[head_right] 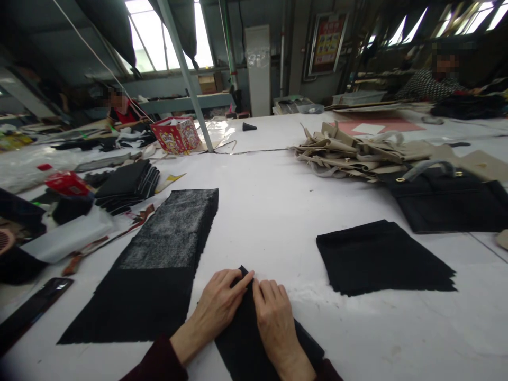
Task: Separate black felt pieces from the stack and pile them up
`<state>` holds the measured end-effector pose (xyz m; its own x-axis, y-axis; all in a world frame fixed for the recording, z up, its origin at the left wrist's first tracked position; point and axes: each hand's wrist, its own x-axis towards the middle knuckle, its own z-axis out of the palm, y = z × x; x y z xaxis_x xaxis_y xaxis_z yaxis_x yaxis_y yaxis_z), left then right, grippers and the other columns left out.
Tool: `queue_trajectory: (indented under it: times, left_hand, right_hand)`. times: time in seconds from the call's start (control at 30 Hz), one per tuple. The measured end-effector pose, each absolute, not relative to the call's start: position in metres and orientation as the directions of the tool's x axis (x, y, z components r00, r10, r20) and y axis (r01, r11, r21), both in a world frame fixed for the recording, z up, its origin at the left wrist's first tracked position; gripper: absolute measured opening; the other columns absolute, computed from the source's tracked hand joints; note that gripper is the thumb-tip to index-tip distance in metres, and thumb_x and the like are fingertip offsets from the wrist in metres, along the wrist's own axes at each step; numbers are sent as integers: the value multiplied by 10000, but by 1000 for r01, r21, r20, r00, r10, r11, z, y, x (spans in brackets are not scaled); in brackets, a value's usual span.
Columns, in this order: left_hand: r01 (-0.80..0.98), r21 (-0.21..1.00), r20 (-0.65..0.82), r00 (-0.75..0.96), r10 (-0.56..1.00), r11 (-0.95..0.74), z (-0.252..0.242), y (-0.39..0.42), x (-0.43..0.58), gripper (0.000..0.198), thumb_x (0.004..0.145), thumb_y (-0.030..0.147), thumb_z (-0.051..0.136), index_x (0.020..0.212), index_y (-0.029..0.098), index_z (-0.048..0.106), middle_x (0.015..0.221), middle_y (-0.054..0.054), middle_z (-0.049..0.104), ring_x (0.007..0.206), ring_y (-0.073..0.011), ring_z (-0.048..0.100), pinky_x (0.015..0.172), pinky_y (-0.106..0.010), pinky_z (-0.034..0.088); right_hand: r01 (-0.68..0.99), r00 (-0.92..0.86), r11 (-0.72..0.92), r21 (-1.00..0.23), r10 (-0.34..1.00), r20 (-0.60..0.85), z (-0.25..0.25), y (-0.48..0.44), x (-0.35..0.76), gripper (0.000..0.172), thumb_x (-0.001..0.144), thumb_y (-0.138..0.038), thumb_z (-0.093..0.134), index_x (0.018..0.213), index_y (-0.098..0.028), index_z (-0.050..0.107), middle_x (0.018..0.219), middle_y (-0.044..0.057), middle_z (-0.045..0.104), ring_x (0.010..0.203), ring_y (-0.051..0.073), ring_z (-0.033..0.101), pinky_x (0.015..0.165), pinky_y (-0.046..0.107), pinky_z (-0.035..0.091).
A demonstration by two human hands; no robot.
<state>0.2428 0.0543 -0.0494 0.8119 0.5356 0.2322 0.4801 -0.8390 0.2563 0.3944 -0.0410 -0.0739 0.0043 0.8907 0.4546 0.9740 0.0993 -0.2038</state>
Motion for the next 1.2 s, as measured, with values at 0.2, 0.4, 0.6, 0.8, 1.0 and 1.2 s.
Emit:
queue_trajectory:
  times: [0.2,0.4,0.6,0.8,1.0,1.2]
  left_hand:
    - [490,270,239,800,551,-829,-53,55,242,457,957,146,450,1395,274,479,1129,-88,563,1027,-241,547,896,-421,483]
    - [489,293,229,798,557,-821,-52,56,243,436,968,167,444,1391,263,482,1136,-94,557,1025,-242,541,900,-427,486]
    - [495,308,225,792,568,-812,-53,56,244,426,969,161,450,1387,238,484,1139,-93,556,1036,-239,530,908,-432,486]
    - [502,314,223,786,577,-806,-54,56,243,431,971,163,451,1395,238,472,1156,-90,548,1046,-238,526,918,-427,481]
    - [515,305,215,782,585,-801,-57,55,242,430,968,176,470,1396,224,468,1173,-88,545,1055,-239,518,936,-428,471]
    - [519,311,201,782,589,-796,-56,56,243,490,969,164,457,1446,263,410,1158,-82,542,1045,-239,513,923,-433,478]
  right_hand:
    - [968,-5,118,-220,890,457,-76,-40,394,377,947,-31,363,1252,-140,557,894,89,568,811,233,517,737,386,430]
    - [967,-20,135,-215,886,463,-74,-39,394,390,944,-30,352,1278,-115,535,905,100,579,822,239,521,736,397,430]
    - [971,-39,148,-187,871,489,-75,-37,394,373,965,-50,322,1264,-98,539,896,99,575,814,229,508,723,388,425]
    - [973,-63,166,-157,855,515,-77,-37,394,354,971,-51,320,1232,-58,560,883,99,564,808,223,498,725,384,418]
    - [974,-64,167,-152,851,522,-77,-36,394,343,967,-45,333,1210,-61,575,888,100,565,806,223,496,724,381,410]
    - [970,-67,176,-165,853,517,-76,-36,394,342,965,-46,326,1198,-38,577,886,104,561,813,230,490,723,388,403]
